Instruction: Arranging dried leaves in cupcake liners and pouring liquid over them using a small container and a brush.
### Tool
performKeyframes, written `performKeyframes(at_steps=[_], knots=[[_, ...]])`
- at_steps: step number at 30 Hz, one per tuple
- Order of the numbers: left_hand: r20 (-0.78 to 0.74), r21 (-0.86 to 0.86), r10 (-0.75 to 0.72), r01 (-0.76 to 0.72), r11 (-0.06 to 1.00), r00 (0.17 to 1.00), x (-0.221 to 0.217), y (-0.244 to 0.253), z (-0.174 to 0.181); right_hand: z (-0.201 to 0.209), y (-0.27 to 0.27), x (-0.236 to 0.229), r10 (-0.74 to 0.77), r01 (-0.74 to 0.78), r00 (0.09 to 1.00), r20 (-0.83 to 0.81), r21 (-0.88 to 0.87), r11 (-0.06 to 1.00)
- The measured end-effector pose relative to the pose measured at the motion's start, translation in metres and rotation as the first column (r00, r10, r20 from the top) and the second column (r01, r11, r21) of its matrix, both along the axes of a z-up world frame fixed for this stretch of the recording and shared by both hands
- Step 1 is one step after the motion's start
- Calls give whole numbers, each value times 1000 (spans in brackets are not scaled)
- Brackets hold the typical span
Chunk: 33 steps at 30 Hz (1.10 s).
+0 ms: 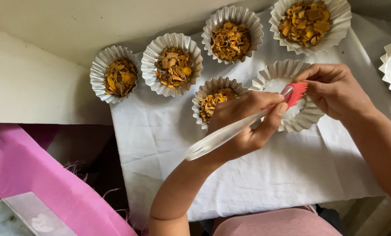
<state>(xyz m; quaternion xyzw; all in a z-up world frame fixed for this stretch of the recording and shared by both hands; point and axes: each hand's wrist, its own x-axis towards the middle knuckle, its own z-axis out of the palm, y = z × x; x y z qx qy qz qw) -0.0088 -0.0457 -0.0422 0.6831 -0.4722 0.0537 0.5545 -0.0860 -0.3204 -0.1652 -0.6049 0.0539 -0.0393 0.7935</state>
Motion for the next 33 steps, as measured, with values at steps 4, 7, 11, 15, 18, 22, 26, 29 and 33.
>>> performKeyframes(at_steps=[4,7,11,15,18,22,26,29,33], knots=[[220,48,11,-22,999,975,16,3,-8,14,4,-5,18,-15,1000,-13,220,975],[137,31,123,-129,991,983,20,24,19,31,9,0,-10,10,1000,7,68,998],[139,-60,297,-291,955,945,18,46,39,82,64,25,167,-114,981,94,-414,903],[140,-109,423,-411,905,895,12,56,49,96,122,52,339,7,899,276,-784,621],[164,-97,406,-395,914,899,11,61,53,68,130,66,375,189,861,343,-901,389],[207,-116,427,-411,904,880,10,69,54,86,126,56,405,178,838,366,-885,431],[131,-275,535,-488,829,835,10,78,49,92,104,36,378,322,806,455,-873,366],[199,-264,607,-555,789,769,16,86,56,80,86,19,427,283,827,367,-927,247],[399,-50,459,-481,875,794,50,83,64,76,76,-3,422,303,835,354,-935,184]])
